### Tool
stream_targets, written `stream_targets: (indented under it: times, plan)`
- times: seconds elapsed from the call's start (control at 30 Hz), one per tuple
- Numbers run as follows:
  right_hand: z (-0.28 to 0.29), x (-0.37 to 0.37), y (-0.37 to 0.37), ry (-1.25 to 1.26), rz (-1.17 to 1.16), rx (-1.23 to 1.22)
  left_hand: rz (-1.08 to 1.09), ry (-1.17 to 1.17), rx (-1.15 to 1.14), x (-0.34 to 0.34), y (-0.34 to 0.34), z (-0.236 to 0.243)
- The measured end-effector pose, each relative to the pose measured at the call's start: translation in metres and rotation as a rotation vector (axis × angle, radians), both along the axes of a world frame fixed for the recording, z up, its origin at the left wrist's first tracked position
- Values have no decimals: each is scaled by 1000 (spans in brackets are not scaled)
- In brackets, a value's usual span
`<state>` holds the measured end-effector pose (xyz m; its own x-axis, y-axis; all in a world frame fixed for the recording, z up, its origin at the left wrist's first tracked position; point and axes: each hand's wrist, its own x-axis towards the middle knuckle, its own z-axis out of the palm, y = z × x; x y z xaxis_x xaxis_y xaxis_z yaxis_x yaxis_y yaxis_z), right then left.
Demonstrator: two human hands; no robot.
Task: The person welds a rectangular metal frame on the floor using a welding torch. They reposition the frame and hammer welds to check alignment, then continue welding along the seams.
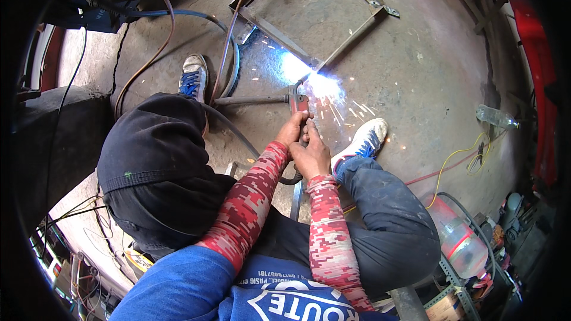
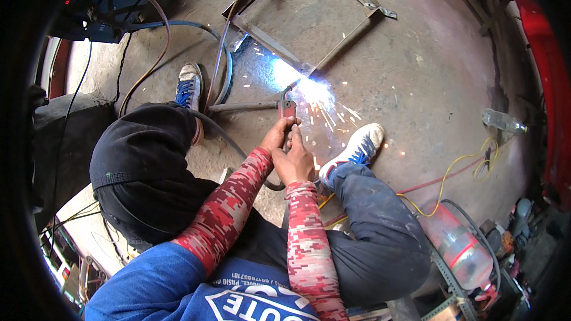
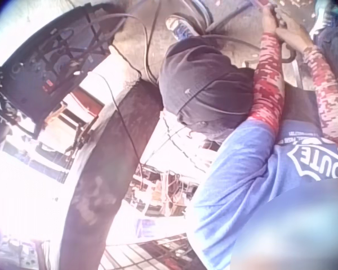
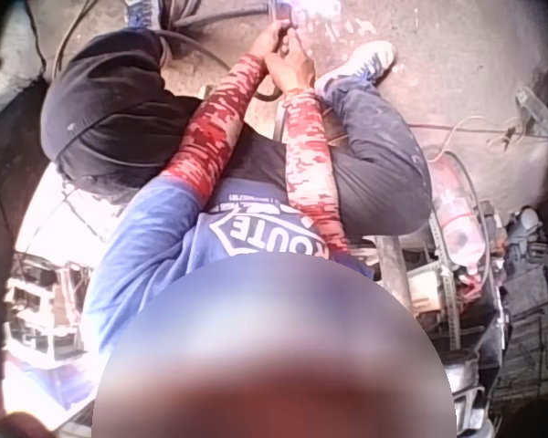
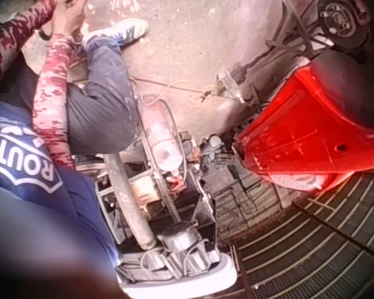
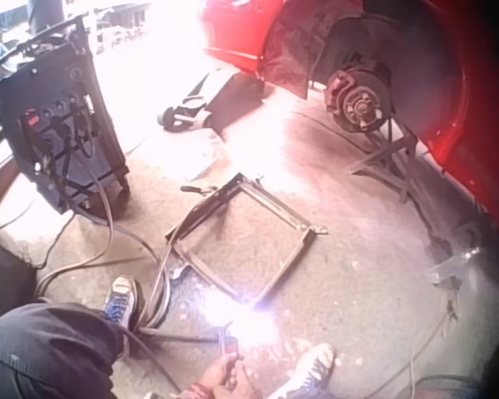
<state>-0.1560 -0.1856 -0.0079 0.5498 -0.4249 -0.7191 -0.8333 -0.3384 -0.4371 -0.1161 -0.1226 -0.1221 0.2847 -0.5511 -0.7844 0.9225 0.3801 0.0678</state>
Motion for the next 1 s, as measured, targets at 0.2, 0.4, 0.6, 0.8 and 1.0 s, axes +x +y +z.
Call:
stream_targets:
  times: [0.2, 0.4, 0.6, 0.8, 1.0]
  plan:
    - [-6, -2, -1, 13, 55, -45, -6, -20, 3, -1, 0, 0]
    - [-14, -8, -1, -32, 43, -53, -42, -22, 33, 1, 0, 2]
    - [-14, -7, -2, -59, 29, -2, -67, -35, 21, 0, 1, 1]
    - [-6, -4, -1, -59, 52, 13, 26, 15, -16, -3, 5, -3]
    - [-1, -2, -2, -4, 57, 13, -13, 1, -29, -4, 4, -6]
